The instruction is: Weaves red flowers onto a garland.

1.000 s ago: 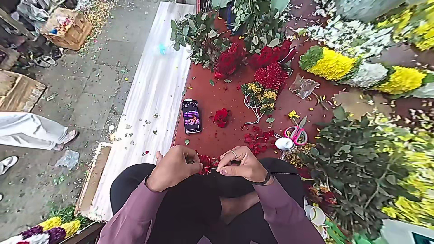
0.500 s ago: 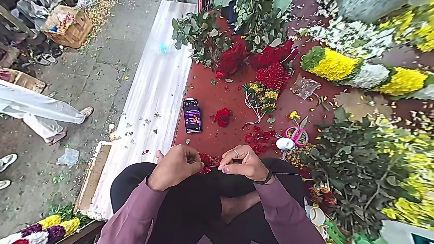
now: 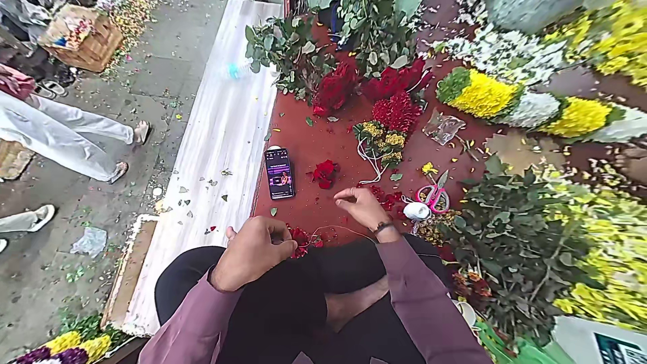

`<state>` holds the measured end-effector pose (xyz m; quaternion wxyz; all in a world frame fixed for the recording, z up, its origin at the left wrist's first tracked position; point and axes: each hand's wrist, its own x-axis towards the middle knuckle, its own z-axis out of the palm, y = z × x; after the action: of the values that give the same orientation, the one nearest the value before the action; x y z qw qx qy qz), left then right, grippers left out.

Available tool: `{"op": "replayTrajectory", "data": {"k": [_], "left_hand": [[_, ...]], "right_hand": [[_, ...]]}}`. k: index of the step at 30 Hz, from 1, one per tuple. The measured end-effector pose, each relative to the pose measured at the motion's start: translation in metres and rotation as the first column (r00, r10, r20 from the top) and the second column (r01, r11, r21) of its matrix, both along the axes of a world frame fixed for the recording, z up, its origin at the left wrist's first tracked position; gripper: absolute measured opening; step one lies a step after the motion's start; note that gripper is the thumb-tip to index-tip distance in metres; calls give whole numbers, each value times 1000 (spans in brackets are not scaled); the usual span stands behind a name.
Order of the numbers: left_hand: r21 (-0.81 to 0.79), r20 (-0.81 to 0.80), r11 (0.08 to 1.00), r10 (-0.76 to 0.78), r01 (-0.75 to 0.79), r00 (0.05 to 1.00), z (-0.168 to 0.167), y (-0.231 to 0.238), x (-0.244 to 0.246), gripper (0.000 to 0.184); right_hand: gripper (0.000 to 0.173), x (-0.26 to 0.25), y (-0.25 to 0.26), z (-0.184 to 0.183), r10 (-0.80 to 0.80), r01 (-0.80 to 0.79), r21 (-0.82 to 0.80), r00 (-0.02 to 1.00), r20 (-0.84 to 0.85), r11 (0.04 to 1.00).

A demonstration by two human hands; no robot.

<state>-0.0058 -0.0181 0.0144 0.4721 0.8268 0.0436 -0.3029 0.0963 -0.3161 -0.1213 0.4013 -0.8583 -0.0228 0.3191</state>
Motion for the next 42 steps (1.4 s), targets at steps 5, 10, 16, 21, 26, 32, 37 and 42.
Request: {"op": "replayTrajectory", "data": {"k": [5, 10, 16, 21, 26, 32, 37, 42], "left_hand": [[1, -16, 1000, -7, 7, 1000, -6, -2, 1, 18], [31, -15, 999, 43, -43, 999, -12, -1, 0, 19], [-17, -16, 999, 46, -46, 999, -7, -4, 1, 22], [-48, -7, 997, 66, -66, 998, -11, -1, -1, 24], [-52, -29, 994, 97, -98, 995, -12, -1, -2, 24], [-41, -34, 994, 103, -104, 994, -14, -1, -1, 25], [-34, -30, 994, 106, -108, 994, -15, -2, -1, 26], [-48, -39, 993, 108, -110, 993, -18, -1, -1, 28]], "right_hand": [[33, 31, 17, -85, 10, 72, -295, 964, 267, 953], [21, 55, 36, -89, -87, 188, -294, 942, 326, 937], [21, 22, 10, -49, -529, 499, 229, 844, 93, 836], [22, 19, 25, -16, -507, 675, 571, 733, -453, 466], [5, -2, 27, 5, -380, 607, 699, 790, -481, 378], [14, -21, 35, 34, -272, 553, 786, 829, -488, 276], [8, -30, 40, 44, -205, 530, 822, 846, -493, 209], [19, -30, 40, 55, -132, 523, 834, 852, -507, 175]]}}
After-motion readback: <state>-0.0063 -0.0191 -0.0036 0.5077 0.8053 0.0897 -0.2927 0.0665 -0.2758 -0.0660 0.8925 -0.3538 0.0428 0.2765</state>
